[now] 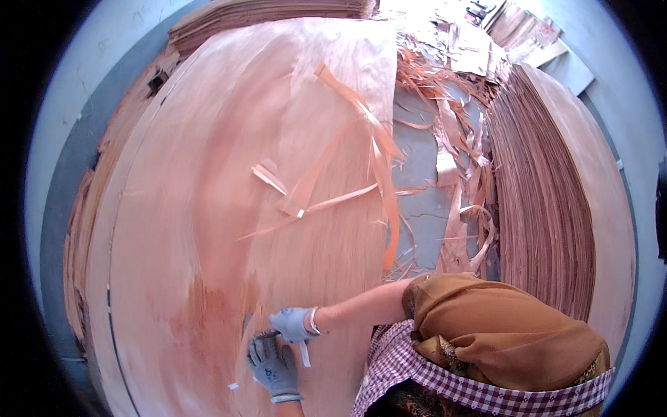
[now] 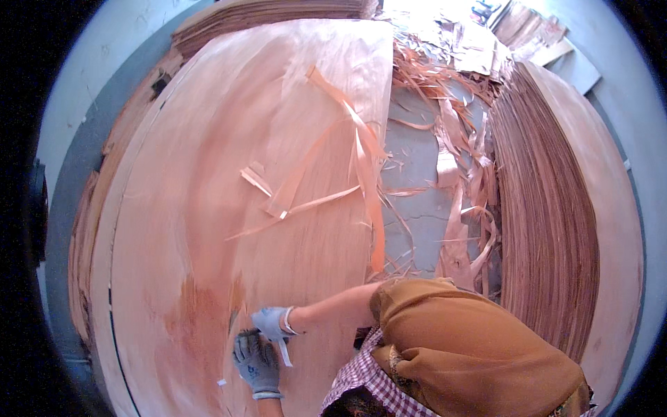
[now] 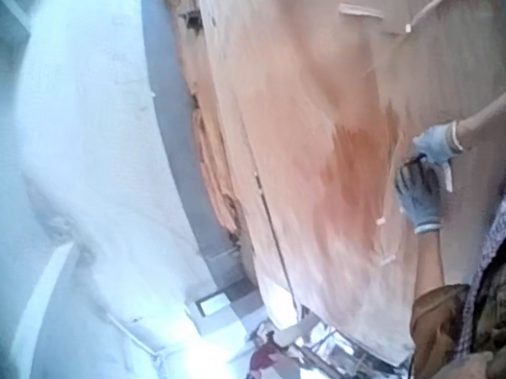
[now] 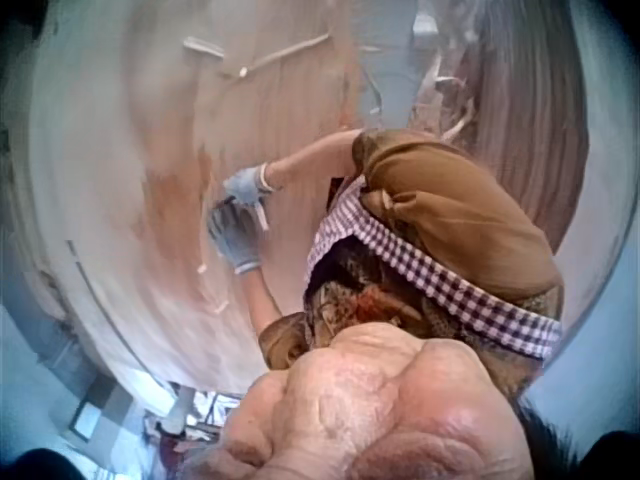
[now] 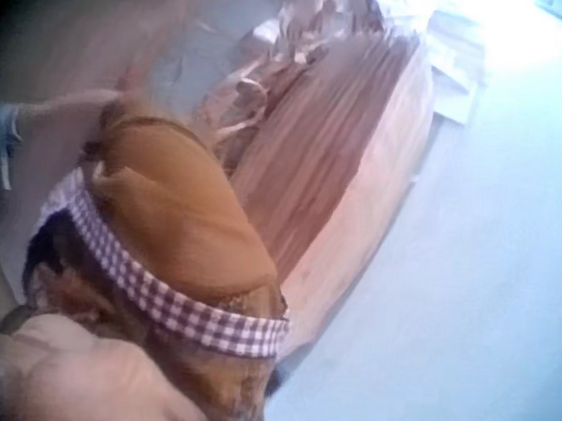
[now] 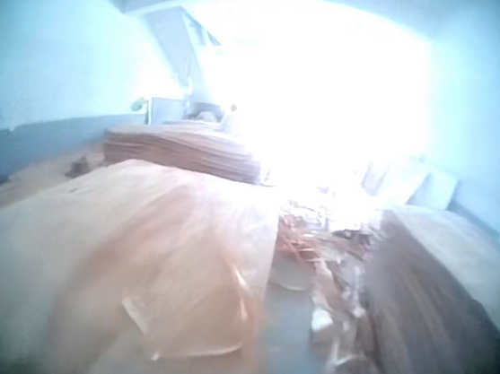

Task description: The person repairs thin wood veneer sheets by using a utility knife to cut out damaged sections and applying small pieces of tape to hold the veneer together.

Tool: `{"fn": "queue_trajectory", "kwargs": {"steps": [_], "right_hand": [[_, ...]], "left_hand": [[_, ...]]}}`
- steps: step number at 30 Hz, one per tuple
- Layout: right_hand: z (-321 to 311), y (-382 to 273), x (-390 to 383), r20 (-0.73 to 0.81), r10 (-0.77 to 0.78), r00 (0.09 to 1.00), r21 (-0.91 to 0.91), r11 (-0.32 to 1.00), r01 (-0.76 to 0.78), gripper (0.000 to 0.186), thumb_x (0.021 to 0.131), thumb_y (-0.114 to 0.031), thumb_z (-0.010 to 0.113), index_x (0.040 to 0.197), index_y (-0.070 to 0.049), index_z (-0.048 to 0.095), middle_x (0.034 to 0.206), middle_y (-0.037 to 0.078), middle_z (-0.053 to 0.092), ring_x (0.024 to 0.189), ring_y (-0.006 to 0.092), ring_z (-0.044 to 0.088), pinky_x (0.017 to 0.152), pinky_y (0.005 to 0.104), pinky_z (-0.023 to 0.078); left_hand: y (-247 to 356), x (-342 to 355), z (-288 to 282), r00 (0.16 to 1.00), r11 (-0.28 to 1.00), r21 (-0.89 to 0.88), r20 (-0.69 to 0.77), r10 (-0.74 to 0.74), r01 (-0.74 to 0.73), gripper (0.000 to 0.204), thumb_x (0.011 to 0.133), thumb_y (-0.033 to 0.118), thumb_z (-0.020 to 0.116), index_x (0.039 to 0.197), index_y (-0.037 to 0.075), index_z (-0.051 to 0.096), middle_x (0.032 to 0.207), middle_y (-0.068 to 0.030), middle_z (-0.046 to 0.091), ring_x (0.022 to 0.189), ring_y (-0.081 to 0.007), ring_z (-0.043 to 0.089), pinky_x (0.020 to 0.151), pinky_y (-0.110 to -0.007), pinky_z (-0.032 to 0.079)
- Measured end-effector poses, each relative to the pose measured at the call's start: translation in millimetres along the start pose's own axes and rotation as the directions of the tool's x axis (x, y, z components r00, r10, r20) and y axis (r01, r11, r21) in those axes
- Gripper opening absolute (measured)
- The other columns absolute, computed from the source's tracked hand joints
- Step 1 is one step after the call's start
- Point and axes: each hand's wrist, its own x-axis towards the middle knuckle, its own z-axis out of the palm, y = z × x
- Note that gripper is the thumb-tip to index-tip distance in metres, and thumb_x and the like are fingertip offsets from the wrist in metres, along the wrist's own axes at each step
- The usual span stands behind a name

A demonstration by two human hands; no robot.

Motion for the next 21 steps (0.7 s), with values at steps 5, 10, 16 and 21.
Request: {"fn": "queue_trajectory", "kwargs": {"steps": [5,10,16,21], "right_hand": [[6,-5,-32,0.124,-0.138,0.983,0.091,0.988,0.127,0.024,0.078,-0.02,0.065,0.095,-0.004,0.06,0.085,0.015,0.067,0.076,0.029,0.066,0.064,0.0402,0.051],[19,25,-85,0.045,-0.273,0.961,0.385,0.892,0.235,0.024,0.079,-0.02,0.065,0.098,-0.006,0.061,0.084,0.011,0.066,0.075,0.0246,0.063,0.067,0.0373,0.05],[22,138,-219,-0.448,-0.002,0.894,0.414,0.886,0.209,0.039,0.084,-0.025,0.064,0.114,-0.001,0.058,0.102,0.012,0.064,0.095,0.0207,0.06,0.084,0.0328,0.046],[13,205,-381,-0.595,0.521,0.611,0.759,0.614,0.216,0.037,0.088,-0.016,0.061,0.121,-0.001,0.054,0.107,0.005,0.062,0.099,0.0148,0.057,0.09,0.0294,0.044]], "left_hand": [[-17,-4,9,0.997,0.999,-0.001,0.071,0.036,-0.036,0.051,0.081,0.031,0.056,0.126,0.007,0.051,0.134,-0.0151,0.045,0.129,-0.0328,0.036,0.106,-0.049,0.026],[-26,-11,19,0.991,0.985,0.111,-0.019,0.133,-0.13,0.052,0.087,0.031,0.051,0.132,0.006,0.047,0.136,-0.0184,0.044,0.128,-0.0345,0.036,0.108,-0.047,0.025],[-19,3,-6,0.993,0.995,0.031,0.071,0.095,-0.097,0.045,0.089,0.026,0.053,0.127,0.002,0.052,0.134,-0.0217,0.044,0.124,-0.0342,0.042,0.105,-0.041,0.032],[30,49,-30,0.974,0.969,-0.103,-0.025,0.224,-0.226,0.036,0.088,0.019,0.056,0.116,-0.005,0.056,0.133,-0.0217,0.045,0.122,-0.0336,0.044,0.101,-0.04,0.036]]}}
